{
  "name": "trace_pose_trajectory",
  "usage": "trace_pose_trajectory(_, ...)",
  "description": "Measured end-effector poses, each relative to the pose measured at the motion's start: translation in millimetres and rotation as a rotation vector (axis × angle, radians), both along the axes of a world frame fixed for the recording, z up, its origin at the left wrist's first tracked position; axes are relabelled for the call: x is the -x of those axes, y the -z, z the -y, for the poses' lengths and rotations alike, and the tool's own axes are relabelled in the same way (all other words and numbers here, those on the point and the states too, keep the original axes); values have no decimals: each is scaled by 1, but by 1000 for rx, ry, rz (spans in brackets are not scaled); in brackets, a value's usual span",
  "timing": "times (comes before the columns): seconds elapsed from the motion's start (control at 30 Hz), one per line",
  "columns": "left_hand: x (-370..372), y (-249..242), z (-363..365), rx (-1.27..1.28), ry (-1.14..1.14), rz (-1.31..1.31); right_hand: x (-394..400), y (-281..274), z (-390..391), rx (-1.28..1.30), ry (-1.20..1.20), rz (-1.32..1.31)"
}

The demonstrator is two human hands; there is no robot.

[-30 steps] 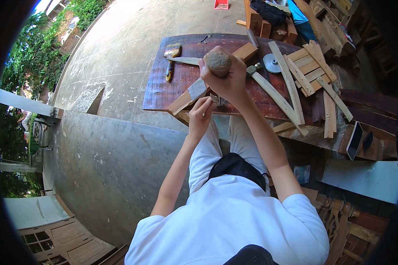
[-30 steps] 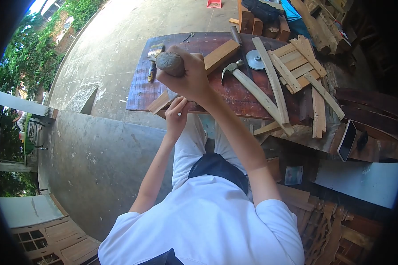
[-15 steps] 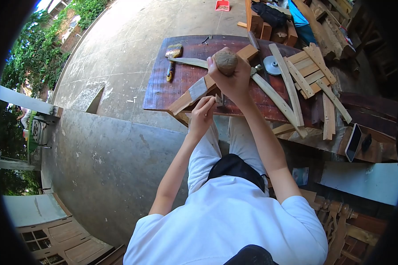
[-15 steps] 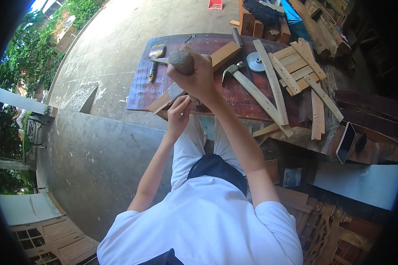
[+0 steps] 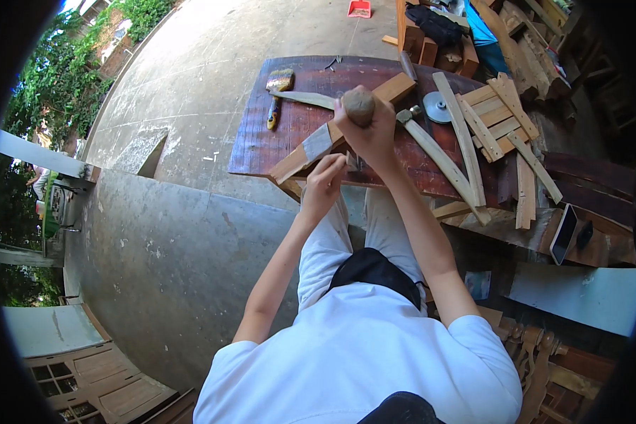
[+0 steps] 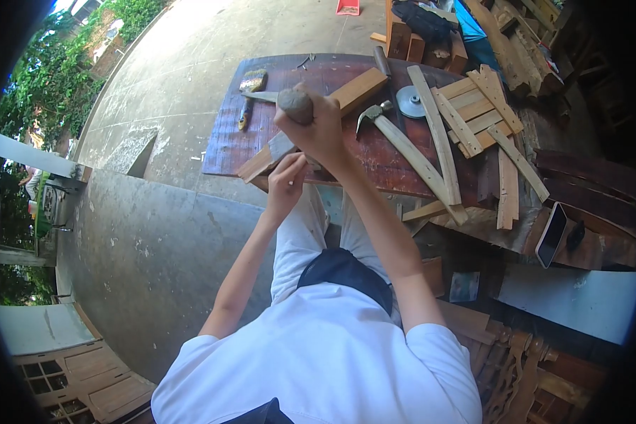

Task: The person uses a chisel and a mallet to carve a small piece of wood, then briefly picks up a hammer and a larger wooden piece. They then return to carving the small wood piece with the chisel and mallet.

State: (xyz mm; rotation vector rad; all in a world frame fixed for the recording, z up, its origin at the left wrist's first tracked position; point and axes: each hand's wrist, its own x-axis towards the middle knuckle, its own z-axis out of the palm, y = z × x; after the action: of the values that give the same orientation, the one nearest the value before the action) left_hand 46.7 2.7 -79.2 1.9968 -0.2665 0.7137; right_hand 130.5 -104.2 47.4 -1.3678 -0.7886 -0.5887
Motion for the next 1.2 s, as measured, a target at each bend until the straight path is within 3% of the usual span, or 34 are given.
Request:
trace_pose_trajectory(0.4, -2, 17, -6, -10, 3, -3, 3, 11, 5, -13, 4, -38)
trace_pose_trajectory(0.63, -4, 15, -6, 7, 7, -35, 5, 0, 11, -154, -80, -181)
trace_pose_trajectory(0.7, -3, 16, -5, -4, -1, -18, 5, 2, 7, -19, 50, -2)
trace_pose_trajectory(1.2, 0, 15, -5, 18, 3, -55, 7, 0, 5, -116, 61, -20)
